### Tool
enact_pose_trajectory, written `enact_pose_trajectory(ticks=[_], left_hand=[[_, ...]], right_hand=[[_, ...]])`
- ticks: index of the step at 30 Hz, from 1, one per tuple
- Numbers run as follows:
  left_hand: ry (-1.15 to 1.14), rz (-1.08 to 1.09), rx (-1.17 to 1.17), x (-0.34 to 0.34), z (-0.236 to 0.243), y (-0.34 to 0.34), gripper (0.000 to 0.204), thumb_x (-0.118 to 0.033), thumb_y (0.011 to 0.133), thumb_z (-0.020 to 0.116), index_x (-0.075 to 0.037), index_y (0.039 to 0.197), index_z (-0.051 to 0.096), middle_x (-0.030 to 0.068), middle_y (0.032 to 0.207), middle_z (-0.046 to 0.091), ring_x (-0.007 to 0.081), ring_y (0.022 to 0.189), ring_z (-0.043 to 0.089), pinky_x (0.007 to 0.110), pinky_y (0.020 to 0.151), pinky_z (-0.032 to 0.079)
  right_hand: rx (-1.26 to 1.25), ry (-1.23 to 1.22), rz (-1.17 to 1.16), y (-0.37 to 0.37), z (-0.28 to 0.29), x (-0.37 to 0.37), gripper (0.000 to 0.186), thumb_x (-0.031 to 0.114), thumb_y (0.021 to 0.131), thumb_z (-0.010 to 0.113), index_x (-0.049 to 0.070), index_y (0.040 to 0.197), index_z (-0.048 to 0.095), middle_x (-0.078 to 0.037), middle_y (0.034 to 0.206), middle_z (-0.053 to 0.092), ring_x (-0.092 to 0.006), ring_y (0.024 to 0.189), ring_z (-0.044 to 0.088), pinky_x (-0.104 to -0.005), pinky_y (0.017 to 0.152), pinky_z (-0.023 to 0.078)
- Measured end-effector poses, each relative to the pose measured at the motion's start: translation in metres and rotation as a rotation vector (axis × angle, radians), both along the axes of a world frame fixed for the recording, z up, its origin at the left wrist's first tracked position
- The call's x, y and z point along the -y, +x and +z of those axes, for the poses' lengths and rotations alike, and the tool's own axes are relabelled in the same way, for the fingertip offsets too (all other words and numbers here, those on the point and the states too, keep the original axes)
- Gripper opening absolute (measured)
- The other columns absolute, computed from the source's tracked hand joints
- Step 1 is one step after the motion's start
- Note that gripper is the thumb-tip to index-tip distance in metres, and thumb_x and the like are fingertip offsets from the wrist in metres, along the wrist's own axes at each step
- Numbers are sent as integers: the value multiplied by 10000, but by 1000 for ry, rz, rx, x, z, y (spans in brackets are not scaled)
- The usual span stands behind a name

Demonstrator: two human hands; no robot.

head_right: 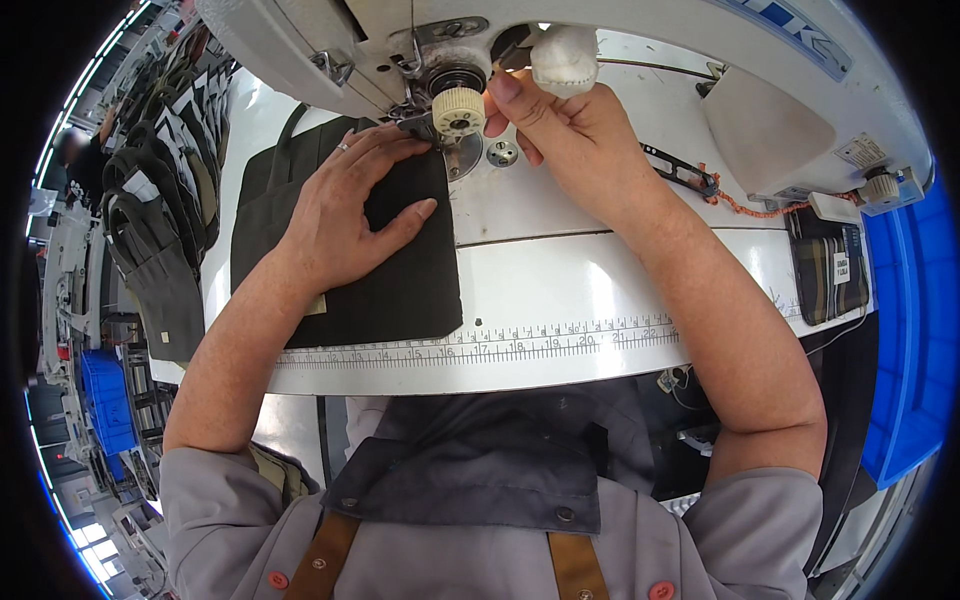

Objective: Sewing and finishing parts of a leather or heavy fabric bag using an industrial sewing machine.

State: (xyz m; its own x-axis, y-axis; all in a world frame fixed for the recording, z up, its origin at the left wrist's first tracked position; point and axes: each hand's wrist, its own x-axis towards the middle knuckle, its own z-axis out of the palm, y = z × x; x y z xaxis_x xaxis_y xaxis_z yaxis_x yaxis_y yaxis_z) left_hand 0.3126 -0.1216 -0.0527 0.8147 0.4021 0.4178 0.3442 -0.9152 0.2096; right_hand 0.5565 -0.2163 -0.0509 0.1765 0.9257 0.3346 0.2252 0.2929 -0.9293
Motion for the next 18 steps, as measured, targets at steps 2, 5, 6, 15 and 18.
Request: enact_pose_trajectory(ticks=[2,5,6,15,18], left_hand=[[-21,-11,10,-2,1,2,499,-294,884,782,-34,1293,661,190,1346,644,389,1272,612,510,1149,430],[-20,-24,23,-2,1,0,482,-292,889,779,-26,1276,670,195,1325,652,393,1251,621,488,1136,443],[1,-24,32,-4,0,1,475,-289,892,778,-23,1271,673,198,1318,654,395,1244,623,483,1130,449],[60,-117,16,-1,24,-23,599,-469,790,853,-89,1232,713,127,1379,652,345,1353,574,603,1200,334],[-101,-253,-175,37,42,-23,714,-431,747,883,-74,1320,654,126,1451,604,337,1389,547,611,1217,304]], right_hand=[[37,-34,29,4,-2,0,525,542,1051,586,53,1003,768,6,824,707,-52,638,470,-224,613,428],[35,-19,33,6,-5,0,483,500,1053,609,51,1009,782,10,825,711,-49,639,463,-225,604,418],[31,-22,32,7,-5,-1,483,500,1053,609,51,1009,782,10,825,711,-49,639,463,-225,604,418],[599,147,144,3,-2,6,190,252,944,730,85,1017,783,-36,842,688,-210,703,646,-351,665,519],[791,256,200,2,-4,11,152,165,855,753,96,987,781,-64,989,667,-303,889,696,-446,755,555]])
